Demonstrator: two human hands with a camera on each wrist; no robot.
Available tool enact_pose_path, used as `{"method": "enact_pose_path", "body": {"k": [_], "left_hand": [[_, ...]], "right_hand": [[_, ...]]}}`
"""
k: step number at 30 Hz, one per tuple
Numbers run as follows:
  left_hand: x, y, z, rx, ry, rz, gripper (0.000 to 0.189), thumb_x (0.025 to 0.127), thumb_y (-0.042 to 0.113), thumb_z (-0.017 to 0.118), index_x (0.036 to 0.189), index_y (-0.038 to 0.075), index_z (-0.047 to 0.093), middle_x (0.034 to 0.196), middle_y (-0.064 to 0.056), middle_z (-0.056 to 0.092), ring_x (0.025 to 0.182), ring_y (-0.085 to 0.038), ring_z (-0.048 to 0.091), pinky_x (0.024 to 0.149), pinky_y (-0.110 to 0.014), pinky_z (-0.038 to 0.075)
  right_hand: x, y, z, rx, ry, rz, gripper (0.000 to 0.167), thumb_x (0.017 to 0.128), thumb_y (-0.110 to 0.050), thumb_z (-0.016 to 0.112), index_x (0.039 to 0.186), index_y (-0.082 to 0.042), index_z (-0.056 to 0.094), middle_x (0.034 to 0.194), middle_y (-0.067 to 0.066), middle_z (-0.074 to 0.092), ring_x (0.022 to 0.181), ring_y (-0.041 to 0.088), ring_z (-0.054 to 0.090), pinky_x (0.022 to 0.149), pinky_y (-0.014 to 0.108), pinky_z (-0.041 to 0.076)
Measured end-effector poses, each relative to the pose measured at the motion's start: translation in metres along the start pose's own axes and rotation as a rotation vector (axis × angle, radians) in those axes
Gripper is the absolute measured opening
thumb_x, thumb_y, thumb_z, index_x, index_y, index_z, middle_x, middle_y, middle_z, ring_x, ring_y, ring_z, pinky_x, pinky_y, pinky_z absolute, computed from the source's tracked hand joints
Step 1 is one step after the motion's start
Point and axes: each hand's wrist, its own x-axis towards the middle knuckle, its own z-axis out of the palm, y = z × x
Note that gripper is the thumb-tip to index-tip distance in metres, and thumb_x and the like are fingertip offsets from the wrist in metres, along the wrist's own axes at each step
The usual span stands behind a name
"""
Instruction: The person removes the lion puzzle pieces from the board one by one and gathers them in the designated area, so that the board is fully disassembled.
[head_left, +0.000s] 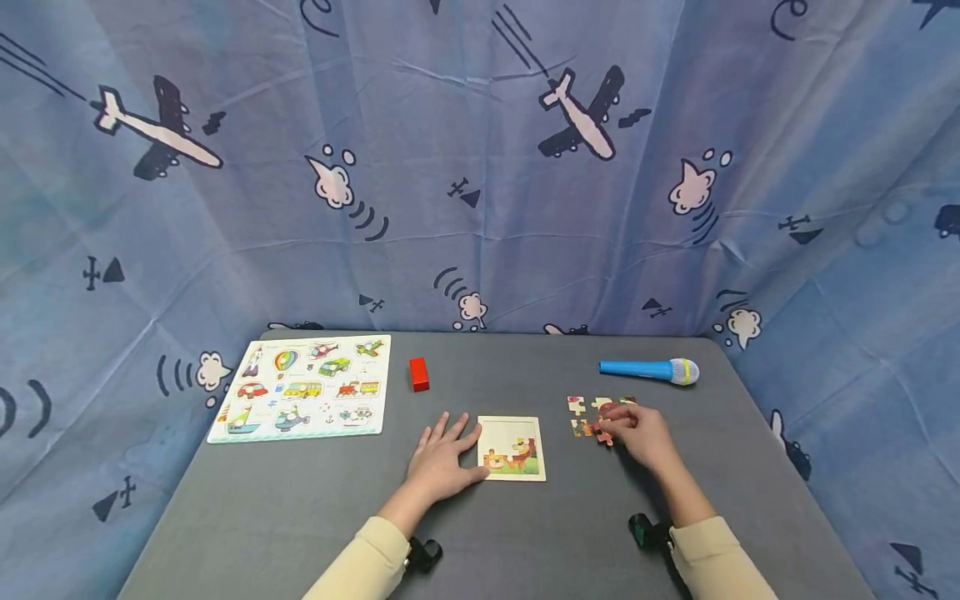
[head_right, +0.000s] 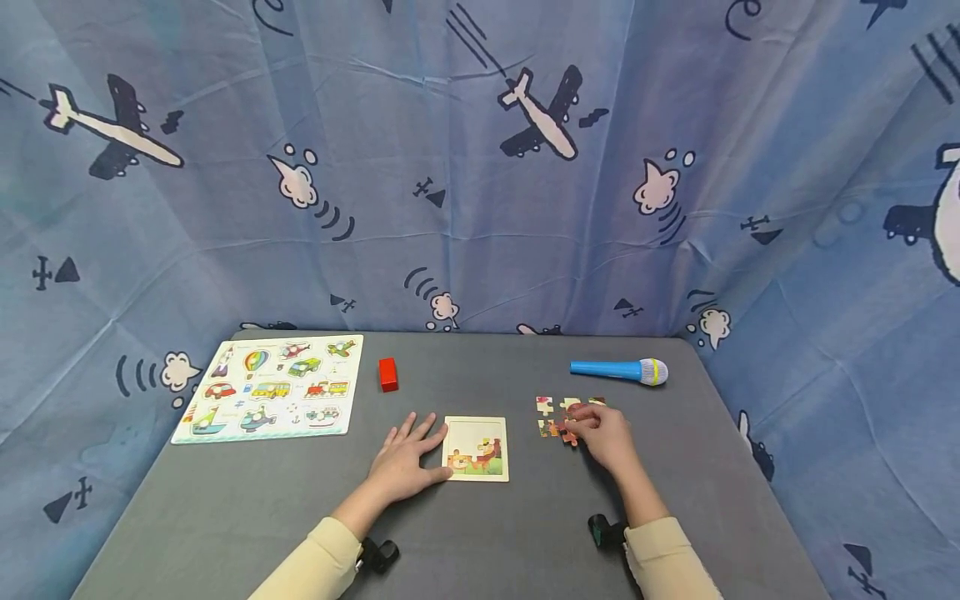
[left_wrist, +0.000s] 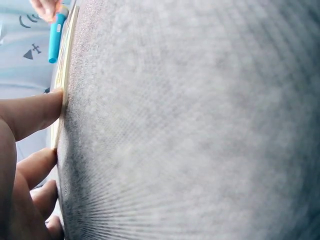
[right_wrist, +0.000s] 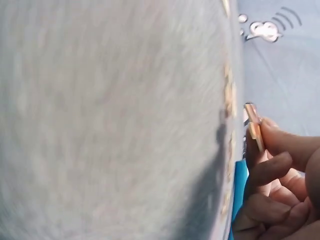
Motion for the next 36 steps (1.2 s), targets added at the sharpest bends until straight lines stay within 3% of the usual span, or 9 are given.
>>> {"method": "enact_pose_path", "body": {"k": [4, 12, 19, 26, 36], "left_hand": [[0.000, 0.001, 0.001, 0.001, 0.002, -0.007, 0.076, 0.086, 0.050, 0.074, 0.152, 0.022, 0.048, 0.165, -0.004, 0.033, 0.156, -0.035, 0.016, 0.124, -0.057, 0.015], [0.001, 0.002, 0.000, -0.002, -0.001, -0.003, 0.076, 0.086, 0.049, 0.074, 0.152, 0.021, 0.048, 0.164, -0.005, 0.034, 0.156, -0.035, 0.016, 0.124, -0.058, 0.015], [0.001, 0.001, 0.000, 0.000, -0.004, -0.010, 0.076, 0.086, 0.049, 0.074, 0.152, 0.022, 0.048, 0.165, -0.004, 0.033, 0.156, -0.035, 0.016, 0.124, -0.058, 0.014], [0.001, 0.002, 0.001, -0.009, 0.000, -0.010, 0.076, 0.086, 0.049, 0.074, 0.152, 0.022, 0.048, 0.164, -0.005, 0.033, 0.156, -0.035, 0.016, 0.124, -0.058, 0.014], [0.000, 0.003, 0.001, -0.028, 0.009, -0.005, 0.076, 0.086, 0.047, 0.074, 0.152, 0.021, 0.049, 0.164, -0.005, 0.034, 0.156, -0.036, 0.016, 0.124, -0.058, 0.014]], "right_hand": [[0.005, 0.007, -0.002, -0.033, -0.003, 0.074, 0.030, 0.091, -0.030, 0.075, 0.101, -0.002, 0.073, 0.081, 0.003, 0.071, 0.067, 0.012, 0.059, 0.058, 0.029, 0.046], [0.012, 0.009, -0.004, -0.122, 0.046, 0.077, 0.025, 0.090, -0.030, 0.076, 0.094, -0.005, 0.074, 0.077, 0.002, 0.066, 0.081, 0.024, 0.054, 0.065, 0.031, 0.039], [0.012, 0.006, -0.006, -0.112, 0.023, 0.100, 0.029, 0.091, -0.031, 0.075, 0.102, -0.004, 0.071, 0.082, 0.005, 0.063, 0.090, 0.030, 0.049, 0.067, 0.034, 0.037], [0.005, -0.012, -0.004, -0.113, 0.044, 0.006, 0.033, 0.091, -0.028, 0.076, 0.110, -0.003, 0.071, 0.088, 0.007, 0.068, 0.074, 0.018, 0.057, 0.060, 0.029, 0.044], [-0.006, -0.044, 0.015, 0.006, 0.030, -0.135, 0.031, 0.090, -0.019, 0.077, 0.111, 0.002, 0.069, 0.086, 0.009, 0.072, 0.066, 0.012, 0.064, 0.058, 0.027, 0.051]]}}
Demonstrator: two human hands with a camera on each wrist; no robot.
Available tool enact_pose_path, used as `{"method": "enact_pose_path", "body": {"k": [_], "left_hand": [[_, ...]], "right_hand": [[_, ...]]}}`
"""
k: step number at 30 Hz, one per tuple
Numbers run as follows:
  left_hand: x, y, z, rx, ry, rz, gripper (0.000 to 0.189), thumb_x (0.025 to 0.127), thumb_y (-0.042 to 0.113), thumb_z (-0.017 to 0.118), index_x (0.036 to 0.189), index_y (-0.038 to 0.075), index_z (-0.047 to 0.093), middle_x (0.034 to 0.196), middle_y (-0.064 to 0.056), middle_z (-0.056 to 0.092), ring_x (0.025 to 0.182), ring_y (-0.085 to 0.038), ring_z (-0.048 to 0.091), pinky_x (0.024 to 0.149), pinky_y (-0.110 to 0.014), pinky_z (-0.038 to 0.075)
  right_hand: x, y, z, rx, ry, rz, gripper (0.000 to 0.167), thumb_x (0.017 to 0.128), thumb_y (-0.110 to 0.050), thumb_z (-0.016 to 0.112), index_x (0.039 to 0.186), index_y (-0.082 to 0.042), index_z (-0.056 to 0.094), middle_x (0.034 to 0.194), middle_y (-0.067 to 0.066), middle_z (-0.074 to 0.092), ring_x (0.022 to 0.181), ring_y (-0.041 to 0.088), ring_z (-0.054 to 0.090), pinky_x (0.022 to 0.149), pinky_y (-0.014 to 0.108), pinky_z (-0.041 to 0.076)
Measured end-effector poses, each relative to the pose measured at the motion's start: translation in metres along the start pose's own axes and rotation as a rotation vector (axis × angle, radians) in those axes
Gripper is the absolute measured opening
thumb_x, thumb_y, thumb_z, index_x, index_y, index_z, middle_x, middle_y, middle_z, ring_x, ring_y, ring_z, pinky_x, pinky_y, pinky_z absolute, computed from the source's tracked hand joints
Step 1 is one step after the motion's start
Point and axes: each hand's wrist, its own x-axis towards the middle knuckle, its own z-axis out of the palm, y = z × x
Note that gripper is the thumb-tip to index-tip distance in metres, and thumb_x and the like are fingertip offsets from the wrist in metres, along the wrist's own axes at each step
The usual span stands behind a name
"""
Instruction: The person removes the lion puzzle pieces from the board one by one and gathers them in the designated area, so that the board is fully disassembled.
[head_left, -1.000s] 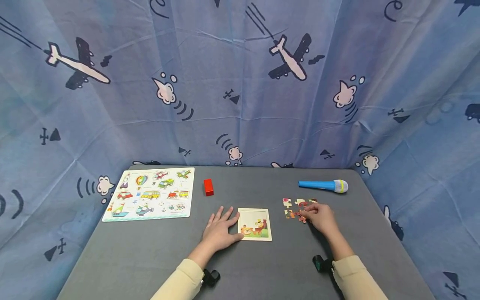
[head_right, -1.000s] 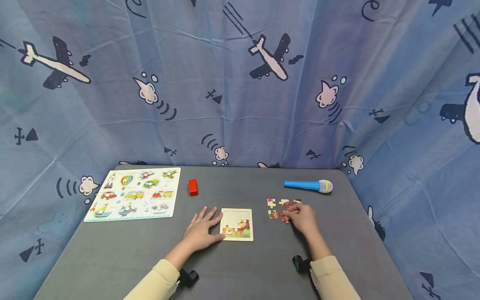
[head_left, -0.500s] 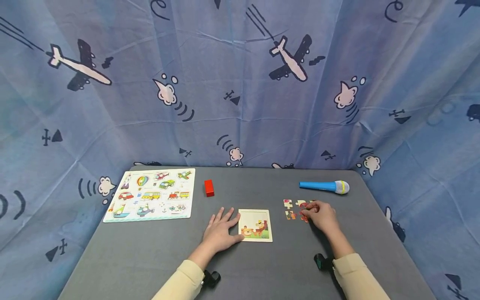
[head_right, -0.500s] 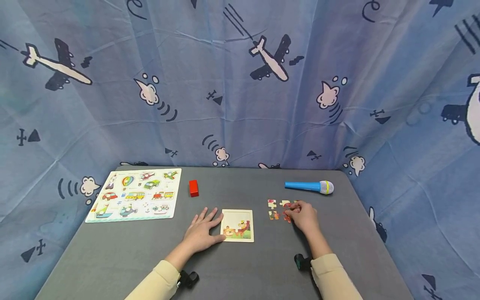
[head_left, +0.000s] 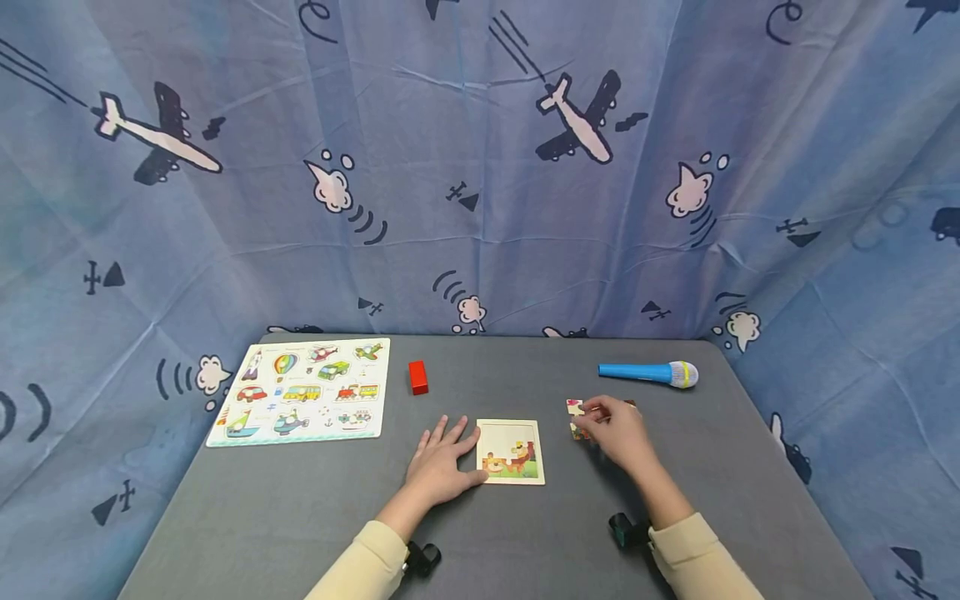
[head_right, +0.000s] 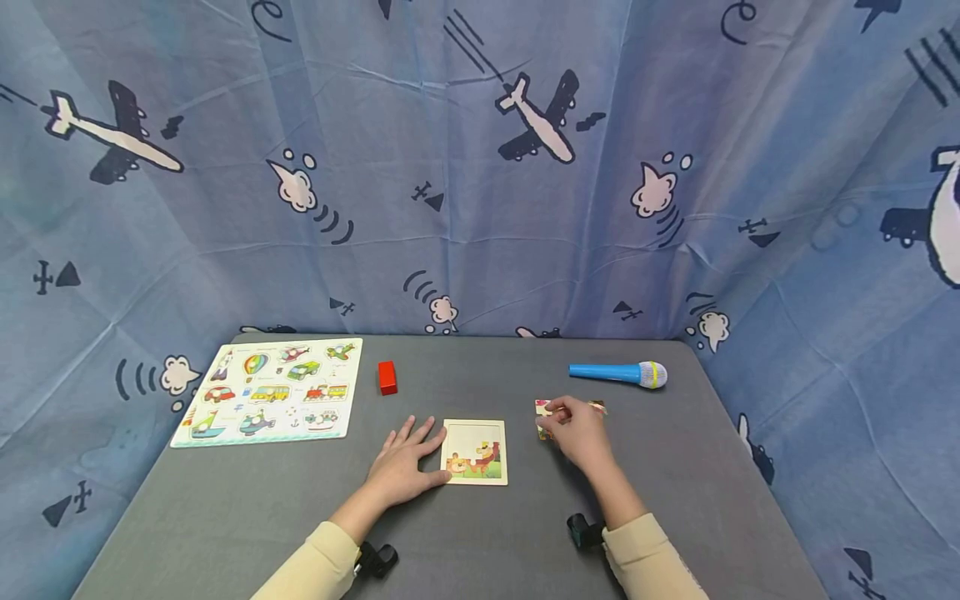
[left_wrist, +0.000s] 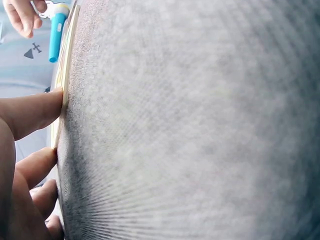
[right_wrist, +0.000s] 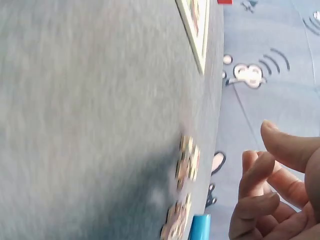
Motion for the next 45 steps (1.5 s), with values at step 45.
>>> {"method": "enact_pose_path", "body": {"k": [45], "left_hand": [[0.002, -0.001, 0.001, 0.038, -0.007, -0.011, 0.075, 0.086, 0.050, 0.074, 0.151, 0.022, 0.050, 0.164, -0.004, 0.034, 0.156, -0.035, 0.017, 0.124, -0.058, 0.015]], "right_hand": [[-0.018, -0.041, 0.082, -0.117, -0.170, -0.058, 0.022, 0.080, -0.018, 0.086, 0.091, -0.016, 0.067, 0.080, -0.002, 0.057, 0.072, 0.014, 0.049, 0.065, 0.031, 0.040]]}}
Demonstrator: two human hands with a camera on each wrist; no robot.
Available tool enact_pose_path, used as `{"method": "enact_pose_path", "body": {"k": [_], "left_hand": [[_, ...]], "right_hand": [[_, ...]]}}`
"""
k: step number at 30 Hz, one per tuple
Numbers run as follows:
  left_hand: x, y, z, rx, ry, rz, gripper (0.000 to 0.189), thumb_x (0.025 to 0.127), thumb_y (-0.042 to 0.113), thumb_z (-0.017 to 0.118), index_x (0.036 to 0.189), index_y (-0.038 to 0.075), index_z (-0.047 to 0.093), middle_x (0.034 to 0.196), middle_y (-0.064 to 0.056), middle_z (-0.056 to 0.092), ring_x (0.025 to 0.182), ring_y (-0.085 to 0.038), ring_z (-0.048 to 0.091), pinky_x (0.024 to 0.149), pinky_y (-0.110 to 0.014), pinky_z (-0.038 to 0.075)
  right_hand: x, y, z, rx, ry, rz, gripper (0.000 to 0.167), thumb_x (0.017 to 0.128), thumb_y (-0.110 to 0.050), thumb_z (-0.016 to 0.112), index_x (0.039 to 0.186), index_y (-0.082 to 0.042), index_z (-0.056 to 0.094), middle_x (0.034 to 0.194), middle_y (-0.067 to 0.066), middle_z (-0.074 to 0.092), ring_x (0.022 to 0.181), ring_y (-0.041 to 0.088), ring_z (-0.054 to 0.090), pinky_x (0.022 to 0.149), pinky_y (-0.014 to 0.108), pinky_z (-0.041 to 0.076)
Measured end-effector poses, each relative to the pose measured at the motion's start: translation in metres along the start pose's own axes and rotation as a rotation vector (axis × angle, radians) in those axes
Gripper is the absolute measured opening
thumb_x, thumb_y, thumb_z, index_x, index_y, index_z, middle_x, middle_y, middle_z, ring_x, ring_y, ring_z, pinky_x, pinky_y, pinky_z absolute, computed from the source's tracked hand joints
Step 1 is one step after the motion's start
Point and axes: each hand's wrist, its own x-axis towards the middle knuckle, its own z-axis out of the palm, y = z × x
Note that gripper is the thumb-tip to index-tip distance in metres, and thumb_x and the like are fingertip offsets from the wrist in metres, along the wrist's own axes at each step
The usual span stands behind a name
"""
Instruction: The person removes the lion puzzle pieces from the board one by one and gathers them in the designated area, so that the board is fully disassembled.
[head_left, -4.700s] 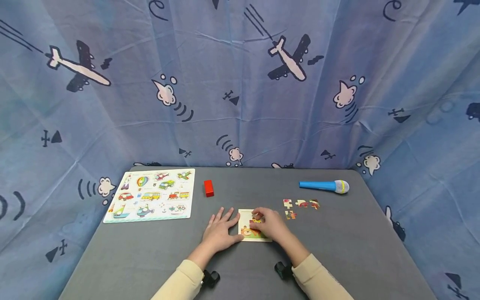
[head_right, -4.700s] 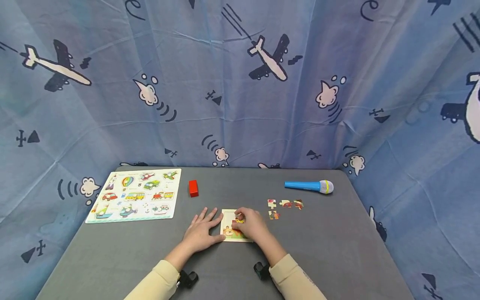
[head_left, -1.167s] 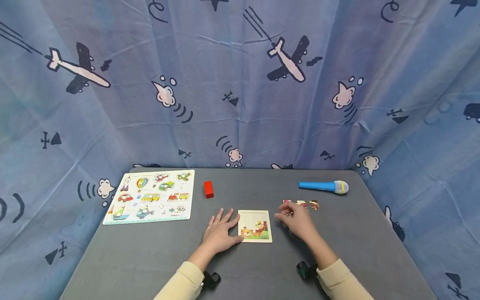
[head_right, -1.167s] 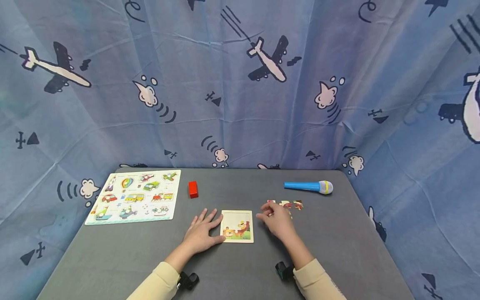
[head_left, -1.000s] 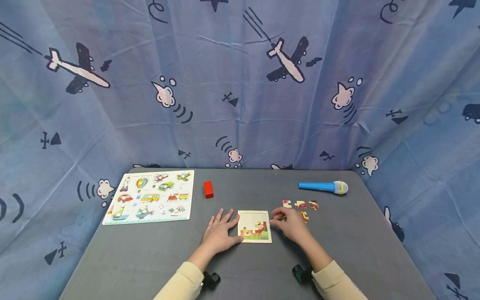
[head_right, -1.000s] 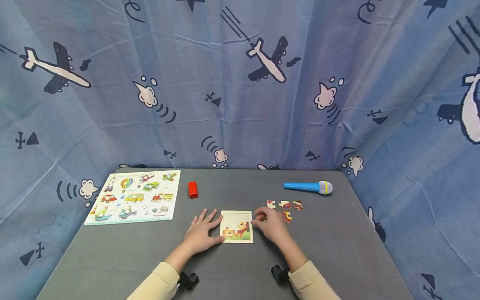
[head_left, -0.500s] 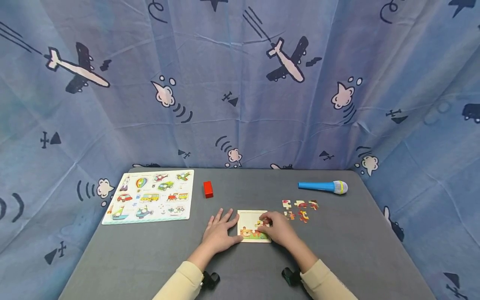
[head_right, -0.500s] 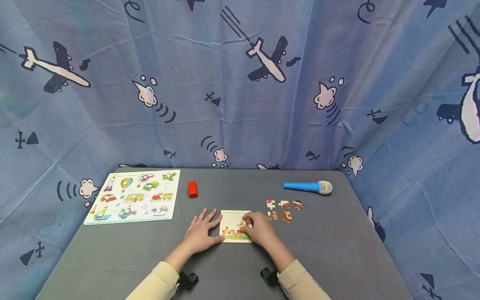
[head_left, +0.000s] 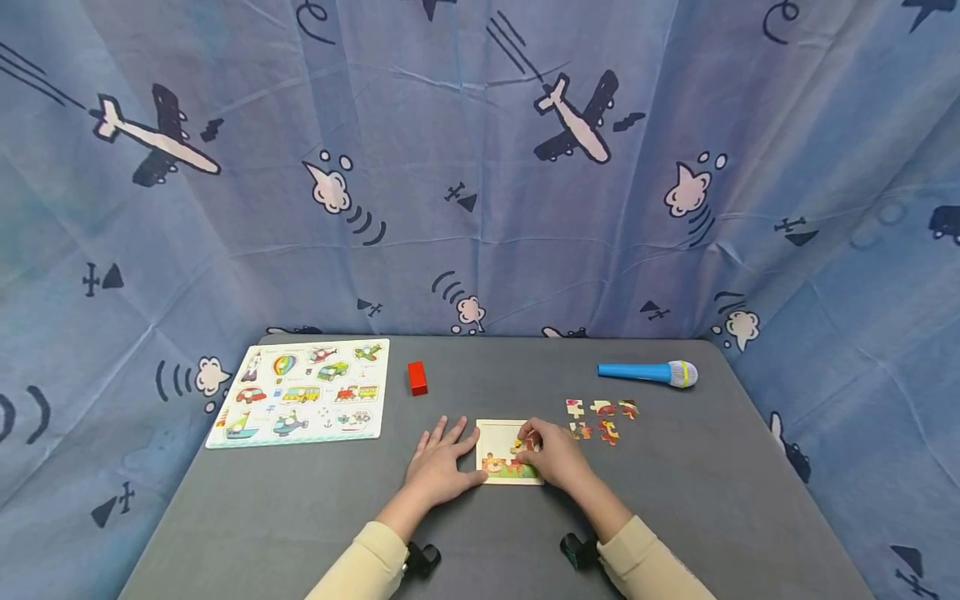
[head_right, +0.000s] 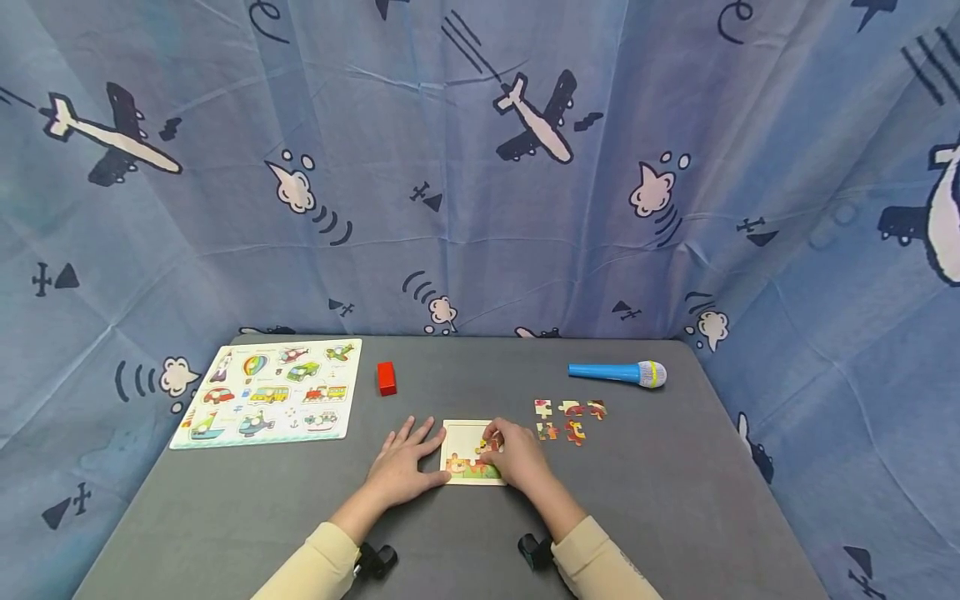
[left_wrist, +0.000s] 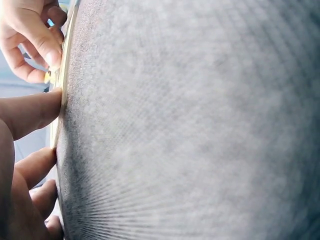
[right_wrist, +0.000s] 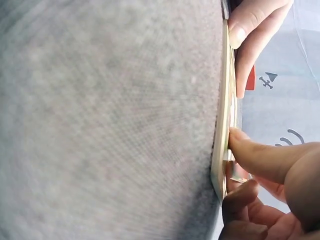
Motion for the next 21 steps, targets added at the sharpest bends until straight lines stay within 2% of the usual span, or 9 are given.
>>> {"method": "enact_pose_path", "body": {"k": [5, 9, 12, 15, 18, 21], "left_hand": [[0.000, 0.000, 0.000, 0.007, 0.004, 0.004, 0.075, 0.085, 0.050, 0.074, 0.151, 0.022, 0.050, 0.164, -0.004, 0.035, 0.156, -0.035, 0.017, 0.123, -0.058, 0.016], [-0.001, 0.000, 0.000, 0.013, -0.006, 0.002, 0.076, 0.086, 0.050, 0.074, 0.151, 0.022, 0.049, 0.164, -0.004, 0.034, 0.156, -0.035, 0.017, 0.123, -0.059, 0.016], [-0.002, 0.000, 0.000, 0.029, -0.013, 0.007, 0.076, 0.086, 0.052, 0.072, 0.152, 0.023, 0.048, 0.165, -0.003, 0.033, 0.156, -0.035, 0.017, 0.123, -0.058, 0.016], [-0.002, 0.000, 0.000, 0.040, -0.015, 0.019, 0.077, 0.086, 0.052, 0.071, 0.153, 0.023, 0.048, 0.165, -0.003, 0.033, 0.156, -0.035, 0.017, 0.123, -0.058, 0.017], [-0.002, -0.001, -0.001, 0.037, -0.020, 0.027, 0.078, 0.085, 0.052, 0.070, 0.153, 0.023, 0.047, 0.165, -0.003, 0.032, 0.156, -0.035, 0.017, 0.123, -0.059, 0.016], [-0.002, -0.002, -0.002, 0.027, -0.028, 0.026, 0.079, 0.084, 0.052, 0.070, 0.154, 0.023, 0.046, 0.166, -0.003, 0.031, 0.156, -0.034, 0.015, 0.124, -0.058, 0.015]], "right_hand": [[0.001, 0.002, 0.001, 0.040, 0.013, -0.007, 0.014, 0.083, -0.015, 0.084, 0.095, -0.017, 0.076, 0.082, -0.005, 0.064, 0.073, 0.012, 0.051, 0.067, 0.031, 0.044], [-0.002, 0.006, -0.004, 0.163, 0.039, 0.010, 0.013, 0.086, -0.012, 0.080, 0.099, -0.011, 0.078, 0.084, -0.003, 0.071, 0.072, 0.010, 0.057, 0.065, 0.029, 0.048], [-0.005, 0.013, -0.015, 0.238, 0.069, 0.051, 0.017, 0.086, -0.013, 0.080, 0.102, -0.008, 0.076, 0.079, -0.001, 0.072, 0.066, 0.011, 0.059, 0.059, 0.027, 0.047], [-0.008, 0.024, -0.031, 0.246, 0.096, 0.104, 0.021, 0.085, -0.020, 0.082, 0.099, -0.009, 0.073, 0.074, 0.001, 0.072, 0.062, 0.012, 0.057, 0.055, 0.027, 0.043], [-0.008, 0.039, -0.048, 0.232, 0.112, 0.135, 0.024, 0.084, -0.026, 0.083, 0.096, -0.008, 0.072, 0.075, 0.003, 0.073, 0.062, 0.013, 0.055, 0.055, 0.027, 0.042], [-0.009, 0.054, -0.063, 0.228, 0.129, 0.154, 0.030, 0.085, -0.031, 0.082, 0.100, -0.006, 0.072, 0.080, 0.003, 0.076, 0.068, 0.011, 0.059, 0.059, 0.027, 0.044]]}}
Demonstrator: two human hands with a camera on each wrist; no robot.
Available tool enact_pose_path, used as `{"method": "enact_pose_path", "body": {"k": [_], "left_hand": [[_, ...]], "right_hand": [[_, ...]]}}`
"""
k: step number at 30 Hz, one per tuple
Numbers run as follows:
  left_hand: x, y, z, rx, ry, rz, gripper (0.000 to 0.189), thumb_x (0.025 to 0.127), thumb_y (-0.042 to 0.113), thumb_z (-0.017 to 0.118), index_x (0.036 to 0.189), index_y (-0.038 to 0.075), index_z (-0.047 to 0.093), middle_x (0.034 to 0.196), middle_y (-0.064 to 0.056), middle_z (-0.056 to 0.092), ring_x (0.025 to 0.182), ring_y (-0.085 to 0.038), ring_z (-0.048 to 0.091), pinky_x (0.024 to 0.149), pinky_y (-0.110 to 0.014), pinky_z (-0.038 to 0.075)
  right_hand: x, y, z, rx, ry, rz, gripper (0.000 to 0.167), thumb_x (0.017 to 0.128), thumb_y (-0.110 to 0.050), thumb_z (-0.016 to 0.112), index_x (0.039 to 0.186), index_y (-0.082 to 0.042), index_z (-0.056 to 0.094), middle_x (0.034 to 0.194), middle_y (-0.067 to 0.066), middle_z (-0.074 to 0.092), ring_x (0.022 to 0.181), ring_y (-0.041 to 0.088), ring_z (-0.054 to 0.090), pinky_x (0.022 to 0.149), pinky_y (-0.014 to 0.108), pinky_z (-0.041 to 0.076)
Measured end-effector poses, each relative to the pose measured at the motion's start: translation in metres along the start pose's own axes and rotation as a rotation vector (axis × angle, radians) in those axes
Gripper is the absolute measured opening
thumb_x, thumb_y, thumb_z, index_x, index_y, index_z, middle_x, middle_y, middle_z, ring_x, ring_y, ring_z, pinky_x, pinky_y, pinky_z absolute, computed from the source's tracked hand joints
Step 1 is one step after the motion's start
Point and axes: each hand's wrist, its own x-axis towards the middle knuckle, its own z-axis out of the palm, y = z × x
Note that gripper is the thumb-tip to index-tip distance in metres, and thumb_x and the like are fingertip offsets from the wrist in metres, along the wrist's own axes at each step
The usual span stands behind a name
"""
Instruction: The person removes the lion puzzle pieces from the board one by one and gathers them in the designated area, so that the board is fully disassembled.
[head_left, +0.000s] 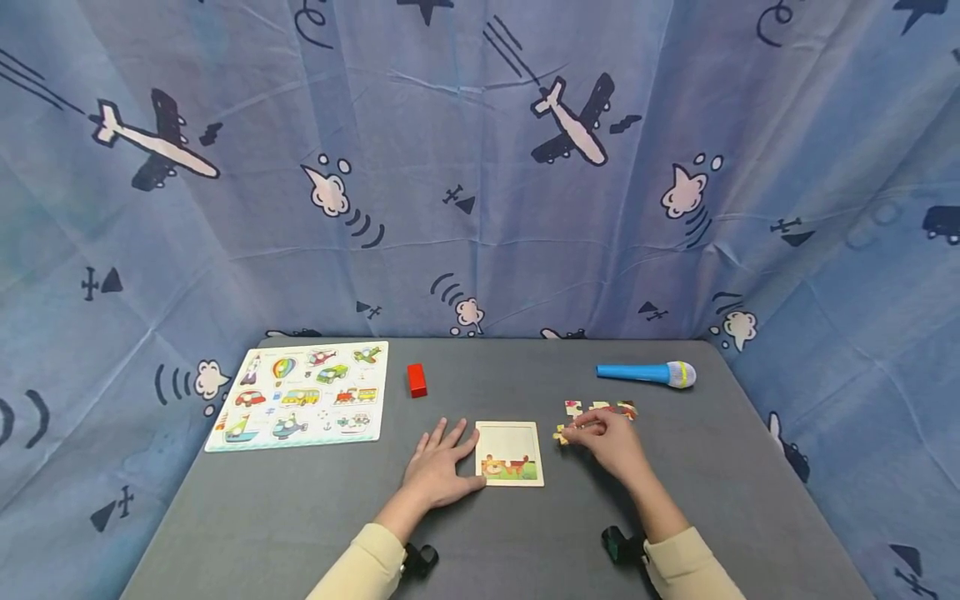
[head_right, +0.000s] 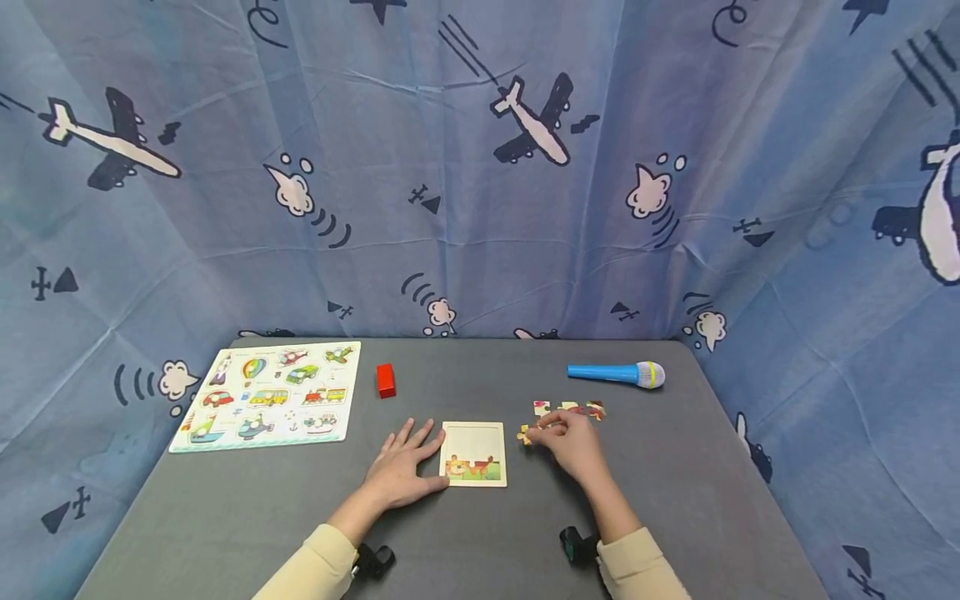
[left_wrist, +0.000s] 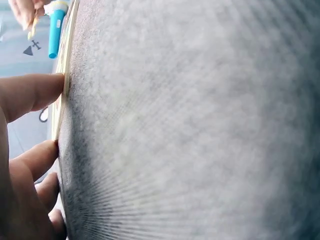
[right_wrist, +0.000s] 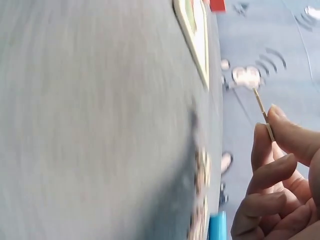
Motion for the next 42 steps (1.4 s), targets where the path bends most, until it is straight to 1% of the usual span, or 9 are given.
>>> {"method": "enact_pose_path", "body": {"k": [4, 12, 17, 21, 25, 29, 33, 38, 42], "left_hand": [[-0.001, 0.000, -0.003, -0.010, -0.018, -0.003, 0.081, 0.084, 0.052, 0.070, 0.155, 0.022, 0.044, 0.166, -0.003, 0.029, 0.157, -0.035, 0.013, 0.124, -0.058, 0.013], [-0.001, 0.001, -0.004, -0.002, -0.045, 0.007, 0.085, 0.082, 0.052, 0.074, 0.156, 0.022, 0.042, 0.166, -0.004, 0.028, 0.157, -0.036, 0.012, 0.124, -0.059, 0.013], [-0.001, 0.001, -0.004, -0.013, -0.040, 0.009, 0.085, 0.082, 0.051, 0.075, 0.155, 0.021, 0.044, 0.166, -0.005, 0.030, 0.156, -0.037, 0.013, 0.124, -0.059, 0.014], [0.000, 0.001, -0.003, -0.020, -0.037, 0.005, 0.084, 0.082, 0.050, 0.075, 0.155, 0.022, 0.044, 0.166, -0.004, 0.029, 0.156, -0.036, 0.013, 0.124, -0.059, 0.013], [0.000, 0.000, -0.001, -0.028, -0.029, -0.001, 0.083, 0.083, 0.051, 0.075, 0.155, 0.023, 0.044, 0.166, -0.003, 0.029, 0.157, -0.035, 0.012, 0.124, -0.058, 0.013], [0.000, 0.000, -0.001, -0.036, -0.026, -0.001, 0.083, 0.083, 0.050, 0.076, 0.154, 0.023, 0.044, 0.166, -0.004, 0.030, 0.157, -0.035, 0.012, 0.124, -0.058, 0.013], [0.000, 0.000, -0.001, -0.034, -0.029, -0.002, 0.083, 0.083, 0.050, 0.076, 0.154, 0.023, 0.044, 0.166, -0.003, 0.029, 0.157, -0.035, 0.012, 0.124, -0.058, 0.013], [0.001, 0.001, -0.003, -0.028, -0.021, 0.007, 0.083, 0.083, 0.050, 0.076, 0.154, 0.023, 0.045, 0.166, -0.004, 0.030, 0.157, -0.035, 0.012, 0.124, -0.058, 0.013], [0.001, 0.001, -0.003, -0.031, -0.022, 0.006, 0.083, 0.082, 0.050, 0.077, 0.154, 0.022, 0.045, 0.166, -0.004, 0.030, 0.157, -0.035, 0.012, 0.124, -0.059, 0.014]], "right_hand": [[0.005, 0.015, -0.022, 0.003, 0.039, 0.037, 0.036, 0.086, -0.034, 0.081, 0.104, -0.004, 0.072, 0.085, 0.004, 0.077, 0.072, 0.009, 0.063, 0.060, 0.026, 0.046], [0.009, 0.043, -0.055, -0.033, 0.090, 0.132, 0.044, 0.088, -0.037, 0.079, 0.110, 0.000, 0.070, 0.086, 0.005, 0.076, 0.070, 0.011, 0.061, 0.058, 0.029, 0.047], [0.013, 0.055, -0.066, -0.046, 0.080, 0.166, 0.047, 0.088, -0.039, 0.078, 0.111, 0.001, 0.069, 0.087, 0.007, 0.076, 0.072, 0.011, 0.060, 0.060, 0.029, 0.047], [0.016, 0.064, -0.072, -0.094, 0.080, 0.178, 0.043, 0.089, -0.036, 0.077, 0.107, 0.002, 0.070, 0.091, 0.013, 0.076, 0.074, 0.011, 0.061, 0.062, 0.029, 0.046], [0.019, 0.070, -0.074, -0.155, 0.084, 0.191, 0.038, 0.089, -0.035, 0.077, 0.102, 0.000, 0.071, 0.092, 0.013, 0.075, 0.079, 0.017, 0.060, 0.064, 0.029, 0.043], [0.022, 0.074, -0.072, -0.198, 0.094, 0.186, 0.036, 0.088, -0.034, 0.077, 0.099, 0.000, 0.071, 0.086, 0.011, 0.070, 0.085, 0.028, 0.056, 0.068, 0.035, 0.040], [0.023, 0.074, -0.073, -0.211, 0.083, 0.168, 0.041, 0.088, -0.032, 0.078, 0.107, 0.002, 0.068, 0.088, 0.012, 0.065, 0.090, 0.033, 0.052, 0.071, 0.038, 0.038], [0.026, 0.067, -0.078, -0.188, 0.087, 0.155, 0.050, 0.091, -0.035, 0.075, 0.123, 0.002, 0.062, 0.095, 0.017, 0.069, 0.082, 0.026, 0.058, 0.064, 0.031, 0.043], [0.026, 0.054, -0.078, -0.184, 0.080, 0.143, 0.051, 0.093, -0.037, 0.072, 0.127, 0.000, 0.060, 0.100, 0.017, 0.071, 0.075, 0.019, 0.060, 0.060, 0.029, 0.045]]}}
